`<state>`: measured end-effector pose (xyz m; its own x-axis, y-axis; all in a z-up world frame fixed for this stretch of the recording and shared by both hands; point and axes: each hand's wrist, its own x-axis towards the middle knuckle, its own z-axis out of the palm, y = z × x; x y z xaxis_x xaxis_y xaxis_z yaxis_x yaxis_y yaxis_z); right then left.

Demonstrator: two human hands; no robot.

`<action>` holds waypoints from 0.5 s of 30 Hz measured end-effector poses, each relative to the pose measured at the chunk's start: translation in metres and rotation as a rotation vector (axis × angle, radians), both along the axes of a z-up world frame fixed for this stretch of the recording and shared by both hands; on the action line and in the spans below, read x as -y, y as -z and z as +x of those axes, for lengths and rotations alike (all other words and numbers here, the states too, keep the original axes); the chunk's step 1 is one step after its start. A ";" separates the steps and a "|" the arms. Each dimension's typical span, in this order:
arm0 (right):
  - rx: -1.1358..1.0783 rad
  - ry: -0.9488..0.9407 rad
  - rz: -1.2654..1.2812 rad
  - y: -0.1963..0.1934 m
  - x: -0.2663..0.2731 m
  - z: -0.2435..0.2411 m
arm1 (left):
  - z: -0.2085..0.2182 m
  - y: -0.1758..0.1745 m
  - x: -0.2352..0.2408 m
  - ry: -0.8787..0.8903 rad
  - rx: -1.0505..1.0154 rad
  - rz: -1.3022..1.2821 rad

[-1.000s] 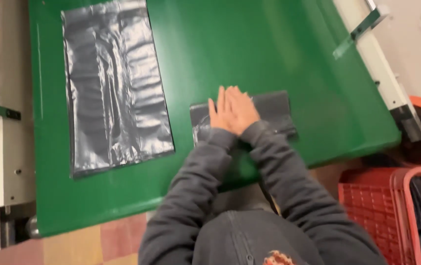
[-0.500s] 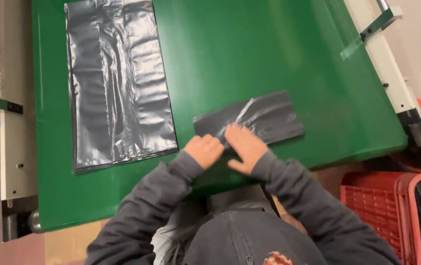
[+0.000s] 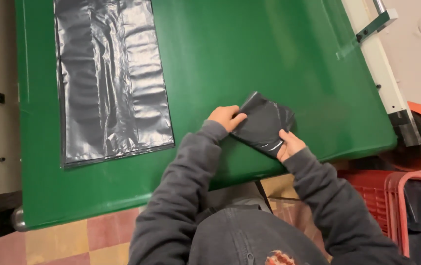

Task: Manually folding black plastic bags on a machine surface and organizing them into a red transport crate.

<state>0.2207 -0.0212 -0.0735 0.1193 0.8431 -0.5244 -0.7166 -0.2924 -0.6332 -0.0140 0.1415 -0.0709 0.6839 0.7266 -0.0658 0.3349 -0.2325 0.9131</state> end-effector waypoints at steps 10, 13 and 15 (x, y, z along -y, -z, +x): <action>0.812 -0.073 0.013 -0.014 0.021 0.014 | -0.092 -0.067 0.053 -0.406 -0.282 0.509; 0.904 0.025 0.375 -0.029 -0.001 -0.059 | -0.172 -0.064 0.066 -0.475 -0.330 0.780; 0.350 -0.320 0.711 -0.049 -0.012 -0.139 | -0.218 -0.062 0.084 -0.586 -0.612 0.662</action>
<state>0.0816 -0.0095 -0.0244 -0.1242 0.9784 0.1651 -0.3964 0.1036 -0.9122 -0.2320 0.0572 -0.0088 0.2021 0.9474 0.2483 0.9125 -0.2742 0.3035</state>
